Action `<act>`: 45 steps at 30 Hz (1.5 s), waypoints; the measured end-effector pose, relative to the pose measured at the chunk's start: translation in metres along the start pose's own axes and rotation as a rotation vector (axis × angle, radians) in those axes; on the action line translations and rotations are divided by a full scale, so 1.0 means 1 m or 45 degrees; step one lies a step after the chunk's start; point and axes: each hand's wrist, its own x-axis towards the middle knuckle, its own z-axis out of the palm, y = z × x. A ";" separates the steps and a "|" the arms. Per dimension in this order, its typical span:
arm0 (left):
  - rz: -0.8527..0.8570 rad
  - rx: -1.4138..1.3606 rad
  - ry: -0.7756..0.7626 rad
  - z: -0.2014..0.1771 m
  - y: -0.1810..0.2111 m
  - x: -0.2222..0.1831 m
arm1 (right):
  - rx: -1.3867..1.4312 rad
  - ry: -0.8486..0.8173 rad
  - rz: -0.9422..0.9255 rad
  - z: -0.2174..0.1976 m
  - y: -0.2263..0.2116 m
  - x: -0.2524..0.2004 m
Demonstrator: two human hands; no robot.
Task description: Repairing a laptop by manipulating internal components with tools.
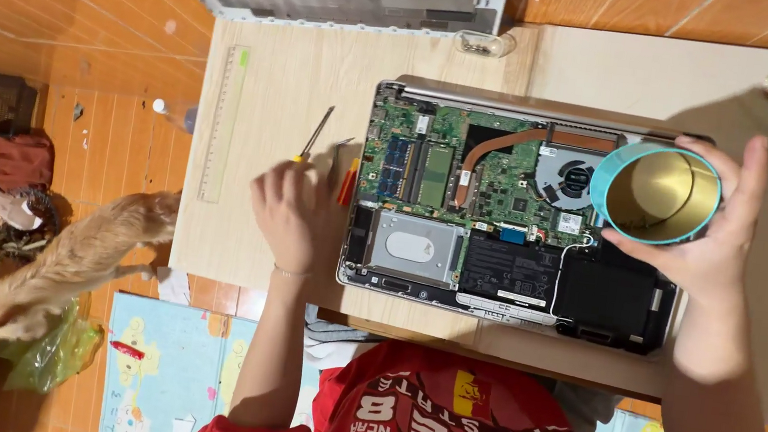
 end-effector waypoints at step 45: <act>-0.587 -1.029 -0.753 -0.018 0.024 -0.009 | -0.406 0.071 -0.075 -0.013 -0.003 0.003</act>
